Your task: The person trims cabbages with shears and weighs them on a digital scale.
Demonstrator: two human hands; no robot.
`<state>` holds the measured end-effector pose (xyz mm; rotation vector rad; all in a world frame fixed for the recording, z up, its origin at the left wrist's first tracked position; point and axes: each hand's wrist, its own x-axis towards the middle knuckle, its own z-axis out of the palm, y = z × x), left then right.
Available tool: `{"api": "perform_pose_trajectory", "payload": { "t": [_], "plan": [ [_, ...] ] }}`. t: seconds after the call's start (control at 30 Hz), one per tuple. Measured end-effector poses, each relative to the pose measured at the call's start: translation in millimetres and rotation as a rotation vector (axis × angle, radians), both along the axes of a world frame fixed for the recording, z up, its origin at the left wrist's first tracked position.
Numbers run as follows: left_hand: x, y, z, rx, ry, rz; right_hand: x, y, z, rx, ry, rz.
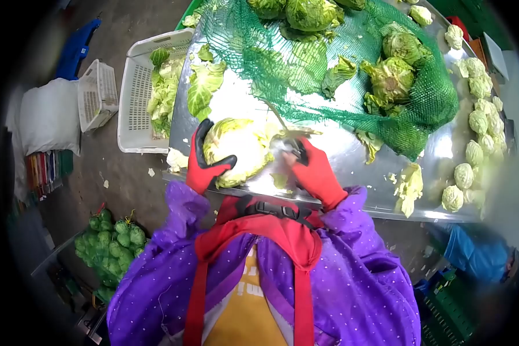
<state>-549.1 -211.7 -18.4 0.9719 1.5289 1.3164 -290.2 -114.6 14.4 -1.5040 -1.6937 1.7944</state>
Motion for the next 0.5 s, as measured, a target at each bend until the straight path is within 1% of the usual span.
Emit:
{"api": "perform_pose_trajectory", "payload": {
  "t": [0.03, 0.07, 0.13, 0.17, 0.2, 0.27, 0.3, 0.37, 0.4, 0.47, 0.5],
  "plan": [
    [-6.3, 6.7, 0.1, 0.011, 0.088, -0.070, -17.5, 5.6, 10.1, 0.157, 0.096, 0.070],
    [-9.5, 15.4, 5.9, -0.009, 0.041, -0.101, -35.6, 16.3, 14.2, 0.315, 0.193, 0.140],
    [-7.2, 18.5, -5.5, 0.034, 0.129, 0.084, -60.8, 36.3, -9.7, 0.430, 0.129, 0.356],
    [-2.9, 12.3, -5.3, 0.054, 0.265, 0.133, -67.2, 39.6, -13.9, 0.178, 0.150, 0.385],
    [20.0, 8.3, 15.7, 0.057, -0.100, 0.237, -67.2, 42.3, -21.6, 0.185, 0.190, 0.354],
    [36.9, -5.7, -16.6, 0.152, -0.119, 0.293, -68.6, 41.2, -24.8, 0.153, 0.163, 0.314],
    [43.1, -2.3, -9.7, 0.179, -0.291, 0.335, -69.0, 40.6, -20.0, 0.051, 0.143, 0.287],
    [35.4, 9.2, 8.0, 0.072, -0.362, 0.344, -71.4, 42.7, -4.8, -0.145, 0.105, 0.221],
    [30.1, 14.5, 12.0, 0.022, -0.395, 0.348, -68.6, 39.3, -10.3, -0.016, 0.117, 0.231],
    [11.6, 19.7, -8.8, 0.004, -0.380, 0.334, -60.8, 29.8, -29.9, 0.248, 0.144, 0.251],
    [4.1, 24.4, -7.9, -0.034, -0.397, 0.331, -61.3, 26.0, -30.7, 0.425, 0.087, 0.331]
  ]
}}
